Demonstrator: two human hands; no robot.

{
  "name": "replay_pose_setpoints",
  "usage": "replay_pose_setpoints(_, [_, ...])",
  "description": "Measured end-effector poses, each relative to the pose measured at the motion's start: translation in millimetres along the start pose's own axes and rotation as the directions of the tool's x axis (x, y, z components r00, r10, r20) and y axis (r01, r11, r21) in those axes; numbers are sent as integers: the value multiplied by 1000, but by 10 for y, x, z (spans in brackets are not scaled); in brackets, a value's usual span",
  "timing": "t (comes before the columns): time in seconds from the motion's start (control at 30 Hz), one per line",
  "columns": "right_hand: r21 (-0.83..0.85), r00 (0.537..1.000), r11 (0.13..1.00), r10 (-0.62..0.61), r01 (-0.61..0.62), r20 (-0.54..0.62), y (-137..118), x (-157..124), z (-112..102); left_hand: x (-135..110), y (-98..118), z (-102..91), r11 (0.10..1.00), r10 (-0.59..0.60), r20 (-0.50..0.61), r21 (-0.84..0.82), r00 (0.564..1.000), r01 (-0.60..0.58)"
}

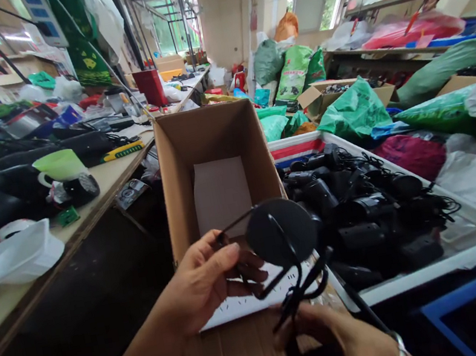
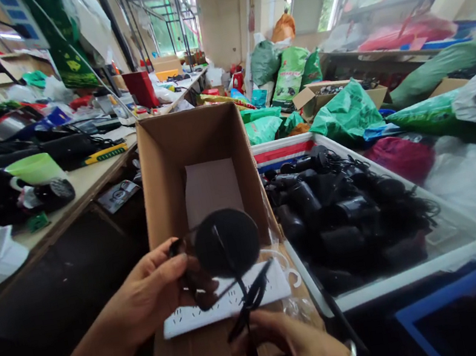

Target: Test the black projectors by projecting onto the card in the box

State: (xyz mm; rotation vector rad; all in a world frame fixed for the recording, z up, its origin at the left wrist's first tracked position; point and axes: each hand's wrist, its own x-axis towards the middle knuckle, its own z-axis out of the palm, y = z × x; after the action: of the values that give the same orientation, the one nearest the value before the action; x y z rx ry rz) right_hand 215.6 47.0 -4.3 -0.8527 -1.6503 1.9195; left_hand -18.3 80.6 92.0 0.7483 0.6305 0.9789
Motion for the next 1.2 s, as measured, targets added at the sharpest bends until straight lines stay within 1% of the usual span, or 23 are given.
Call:
replay_pose_setpoints(0.03, [-22, 999, 999, 49, -49, 1, -8, -7, 61, -8, 59, 1, 999, 21, -49, 34, 999, -20])
replay_pose_setpoints(0.07, [-88, 996, 992, 88, -90, -22, -16, -7, 119, -18, 109, 1, 997, 38, -89, 69, 995, -32])
replay_pose_setpoints(0.1, [-187, 992, 975, 106, -116, -63, -24, 0, 162, -30, 150, -2, 994, 53, -118, 103, 992, -41])
replay_pose_setpoints(0.13, [-304, 989, 945, 93, -123, -114, -29, 11, 178, -48, 186, -11, 989, 64, -136, 140, 989, -45])
replay_pose_setpoints(0.2, [-508, 981, 854, 10, -111, -196, -30, 34, 102, -106, 253, -49, 973, 95, -164, 225, 982, -57])
replay_pose_setpoints(0.27, [-603, 955, 787, -68, -127, -290, -23, 43, -110, -188, 317, -122, 945, 133, -192, 320, 972, -66])
replay_pose_setpoints(0.3, [-611, 925, 777, -109, -150, -365, -19, 44, -244, -231, 344, -170, 929, 148, -207, 365, 967, -64])
replay_pose_setpoints(0.37, [-584, 844, 790, -177, -185, -506, -10, 51, -498, -309, 374, -280, 897, 169, -239, 440, 956, -48])
replay_pose_setpoints(0.4, [-557, 806, 809, -196, -188, -558, -2, 65, -593, -337, 371, -335, 885, 171, -255, 464, 952, -34])
replay_pose_setpoints(0.43, [-531, 780, 828, -208, -182, -591, 10, 88, -657, -355, 355, -388, 880, 168, -273, 475, 947, -20])
replay_pose_setpoints(0.47, [-513, 771, 842, -212, -169, -601, 29, 121, -690, -363, 326, -435, 884, 159, -289, 468, 944, -6])
replay_pose_setpoints(0.5, [-506, 781, 849, -208, -156, -589, 56, 161, -694, -363, 285, -477, 896, 146, -302, 443, 942, 3])
replay_pose_setpoints(0.57, [-515, 799, 846, -209, -142, -564, 131, 249, -646, -343, 184, -542, 932, 116, -312, 363, 943, 6])
replay_pose_setpoints(0.63, [-536, 795, 831, -219, -152, -566, 218, 321, -574, -313, 78, -587, 959, 95, -309, 282, 946, -4])
replay_pose_setpoints(0.77, [-608, 757, 766, -268, -208, -596, 323, 361, -506, -252, -91, -654, 978, 91, -298, 209, 950, -28])
replay_pose_setpoints(0.83, [-652, 757, 725, -292, -223, -584, 327, 350, -503, -218, -150, -689, 983, 91, -281, 178, 955, -41])
replay_pose_setpoints(0.9, [-692, 768, 685, -311, -227, -560, 321, 345, -496, -176, -199, -723, 988, 102, -275, 136, 956, -67])
replay_pose_setpoints(1.0, [-741, 778, 632, -341, -226, -528, 348, 370, -461, -102, -277, -774, 990, 136, -294, 74, 946, -119])
replay_pose_setpoints(1.1, [-781, 771, 585, -387, -218, -505, 447, 412, -408, -20, -386, -826, 985, 171, -290, 29, 942, -170])
replay_pose_setpoints(1.2, [-816, 767, 546, -438, -187, -469, 610, 411, -379, 66, -508, -864, 978, 208, -263, 30, 942, -208])
